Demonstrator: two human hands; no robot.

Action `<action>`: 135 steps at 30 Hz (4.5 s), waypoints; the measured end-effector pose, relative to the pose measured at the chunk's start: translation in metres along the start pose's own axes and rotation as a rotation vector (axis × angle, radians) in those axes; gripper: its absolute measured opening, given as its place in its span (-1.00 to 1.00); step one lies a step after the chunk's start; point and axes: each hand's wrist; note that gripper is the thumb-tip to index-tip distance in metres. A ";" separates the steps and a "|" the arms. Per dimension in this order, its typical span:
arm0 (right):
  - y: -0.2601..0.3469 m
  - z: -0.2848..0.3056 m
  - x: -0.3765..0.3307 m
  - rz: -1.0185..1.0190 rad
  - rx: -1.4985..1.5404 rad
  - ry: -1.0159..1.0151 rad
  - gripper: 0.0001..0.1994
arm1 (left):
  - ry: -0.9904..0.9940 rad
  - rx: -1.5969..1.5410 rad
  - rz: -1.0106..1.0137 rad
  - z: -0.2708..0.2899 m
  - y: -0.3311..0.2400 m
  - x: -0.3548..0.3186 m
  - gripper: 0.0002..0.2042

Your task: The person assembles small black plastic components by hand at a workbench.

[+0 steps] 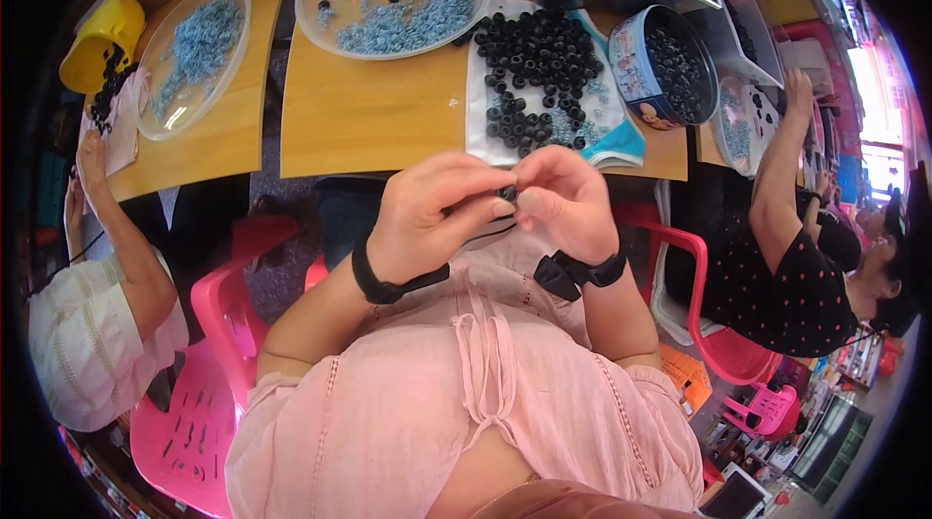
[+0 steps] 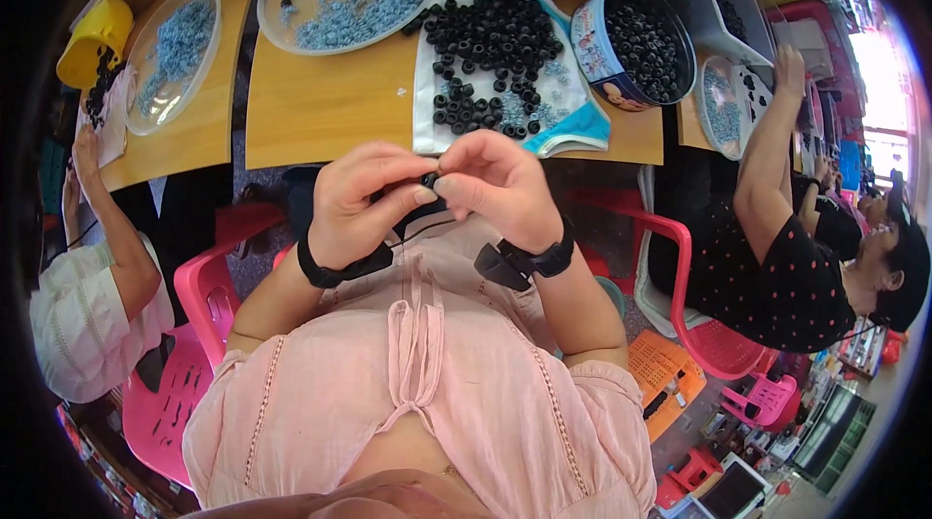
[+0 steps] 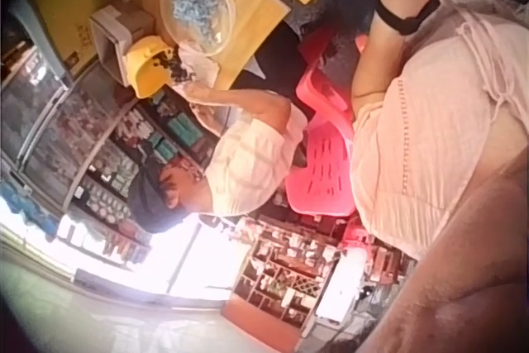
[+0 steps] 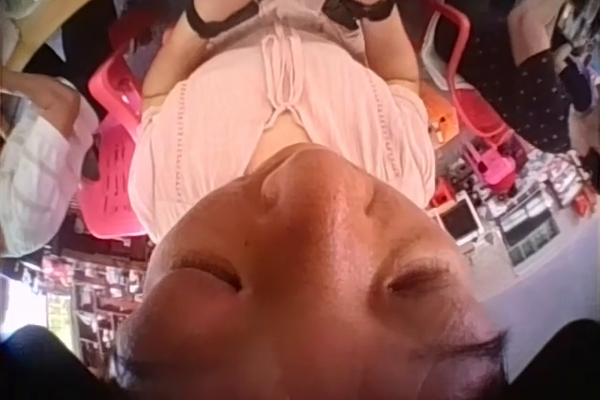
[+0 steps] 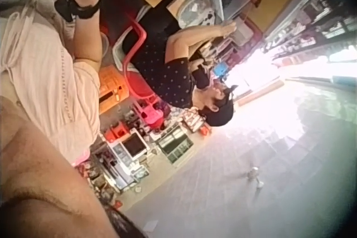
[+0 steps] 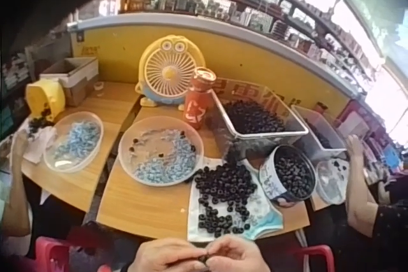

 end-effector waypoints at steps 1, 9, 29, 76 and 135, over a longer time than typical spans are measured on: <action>-0.001 0.002 0.000 -0.052 0.030 0.035 -0.78 | 0.012 0.049 -0.062 0.001 -0.001 0.000 -0.74; -0.023 -0.003 -0.001 -0.119 0.234 0.064 -0.91 | 0.053 0.030 -0.103 -0.001 -0.001 -0.003 -0.71; 0.111 0.107 0.043 0.599 -1.523 -0.722 -0.72 | -0.073 -0.166 0.177 -0.010 0.026 0.003 -0.81; 0.056 0.109 0.019 0.410 -1.306 -0.534 -0.87 | 0.103 -0.709 0.703 -0.015 0.037 -0.001 -0.77; 0.051 0.087 0.008 0.158 -0.370 -0.340 -0.64 | 0.090 -0.065 0.269 -0.100 0.019 0.113 -0.87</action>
Point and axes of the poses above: each hand's wrist, its own x-axis towards the middle knuckle, its own z-axis out of the back of the hand, y = z × x, and after that the axes turned 3 degrees about x, right-handed
